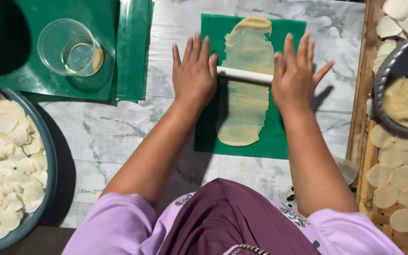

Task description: The person flattens portions of dough by hand on a plastic film, then rolls them out with a rolling pin.

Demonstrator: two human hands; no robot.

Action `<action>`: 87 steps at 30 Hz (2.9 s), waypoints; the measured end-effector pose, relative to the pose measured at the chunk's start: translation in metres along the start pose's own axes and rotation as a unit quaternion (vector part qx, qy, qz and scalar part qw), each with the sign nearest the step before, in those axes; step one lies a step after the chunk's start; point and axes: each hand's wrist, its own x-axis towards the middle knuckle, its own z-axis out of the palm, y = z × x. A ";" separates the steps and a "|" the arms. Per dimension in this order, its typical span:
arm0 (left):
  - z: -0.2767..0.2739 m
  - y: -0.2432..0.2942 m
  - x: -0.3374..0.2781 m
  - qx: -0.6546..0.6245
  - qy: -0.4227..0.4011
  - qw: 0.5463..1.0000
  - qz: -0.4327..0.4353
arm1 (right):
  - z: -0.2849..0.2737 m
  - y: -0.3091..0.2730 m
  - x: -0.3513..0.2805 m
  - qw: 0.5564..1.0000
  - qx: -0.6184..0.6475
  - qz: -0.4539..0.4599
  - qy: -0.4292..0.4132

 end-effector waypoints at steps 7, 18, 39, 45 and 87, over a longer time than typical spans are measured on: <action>0.025 -0.008 0.024 0.001 0.067 0.997 0.031 | 0.017 -0.009 0.018 0.999 -0.033 -0.001 -0.012; -0.004 -0.007 -0.092 0.015 -0.018 0.998 0.052 | 0.023 0.012 -0.092 0.992 -0.005 -0.119 0.032; -0.034 0.016 -0.092 -0.001 -0.136 0.990 -0.030 | 0.021 0.005 -0.102 0.999 -0.026 -0.011 -0.038; -0.002 0.009 -0.079 0.007 -0.035 0.999 0.011 | 0.025 -0.008 -0.079 0.999 -0.027 0.013 -0.023; -0.027 0.022 -0.262 -0.034 0.051 0.996 0.065 | -0.132 0.231 -0.158 0.970 -0.005 0.048 0.236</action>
